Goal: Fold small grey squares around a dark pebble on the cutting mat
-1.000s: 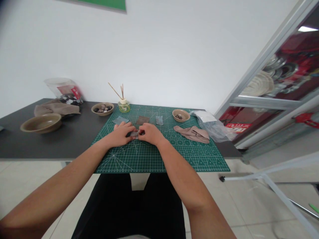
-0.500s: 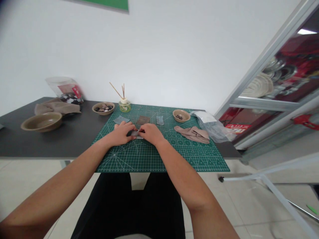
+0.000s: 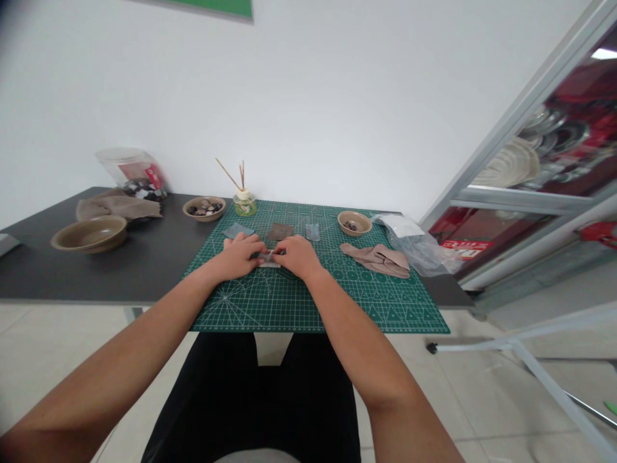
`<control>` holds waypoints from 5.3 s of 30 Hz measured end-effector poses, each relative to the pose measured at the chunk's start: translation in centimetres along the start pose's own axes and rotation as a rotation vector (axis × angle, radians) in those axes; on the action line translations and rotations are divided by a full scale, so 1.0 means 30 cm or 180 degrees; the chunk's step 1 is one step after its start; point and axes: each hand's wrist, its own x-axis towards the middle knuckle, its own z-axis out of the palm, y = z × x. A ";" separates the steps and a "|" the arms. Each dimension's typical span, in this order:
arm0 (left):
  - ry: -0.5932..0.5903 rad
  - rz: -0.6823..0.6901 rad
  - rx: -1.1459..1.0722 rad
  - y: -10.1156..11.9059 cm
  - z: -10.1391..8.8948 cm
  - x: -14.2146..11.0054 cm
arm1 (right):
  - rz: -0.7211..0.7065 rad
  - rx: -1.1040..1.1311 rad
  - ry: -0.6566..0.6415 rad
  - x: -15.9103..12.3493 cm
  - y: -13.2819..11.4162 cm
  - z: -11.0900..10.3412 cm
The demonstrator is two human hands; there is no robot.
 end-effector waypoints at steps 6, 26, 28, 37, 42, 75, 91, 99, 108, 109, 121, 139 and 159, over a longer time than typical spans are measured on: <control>0.0061 0.0023 0.0072 0.004 -0.005 -0.004 | -0.0088 0.0133 -0.0112 0.005 -0.022 0.003; 0.0097 -0.0030 -0.0090 0.008 -0.012 -0.012 | -0.0539 0.0287 -0.0124 0.015 -0.012 0.030; 0.0081 -0.0016 -0.0106 0.007 -0.014 -0.014 | -0.0569 0.0399 -0.0173 0.011 -0.012 0.018; -0.0031 -0.0033 -0.0074 0.002 -0.019 -0.010 | -0.0410 0.0321 -0.0145 0.009 0.018 0.016; 0.0046 -0.0041 -0.0104 0.013 -0.023 -0.011 | -0.0521 0.0192 -0.0204 0.022 -0.008 0.027; 0.0002 -0.0095 -0.0351 0.013 -0.021 -0.023 | -0.0479 0.0368 -0.0107 0.011 0.015 0.023; -0.0042 -0.0105 -0.0374 0.014 -0.028 -0.027 | -0.0627 0.0478 -0.0147 0.006 0.012 0.020; -0.0035 -0.0104 -0.0412 0.013 -0.027 -0.024 | -0.0788 0.0461 -0.0327 0.010 -0.019 0.016; -0.0051 -0.0109 -0.0524 0.004 -0.028 -0.025 | -0.0723 0.0442 -0.0078 0.004 0.013 0.031; -0.0059 -0.0114 -0.0546 0.004 -0.028 -0.025 | -0.0697 0.0425 -0.0084 0.007 0.015 0.032; -0.0058 -0.0105 -0.0447 0.003 -0.027 -0.021 | -0.0770 0.0649 -0.0307 0.012 -0.028 0.019; -0.0114 -0.0185 -0.0574 -0.001 -0.028 -0.021 | -0.0545 0.0131 0.0027 0.004 -0.028 0.034; -0.0152 -0.0226 -0.0572 0.004 -0.031 -0.019 | -0.0657 -0.0025 -0.0055 0.001 -0.017 0.028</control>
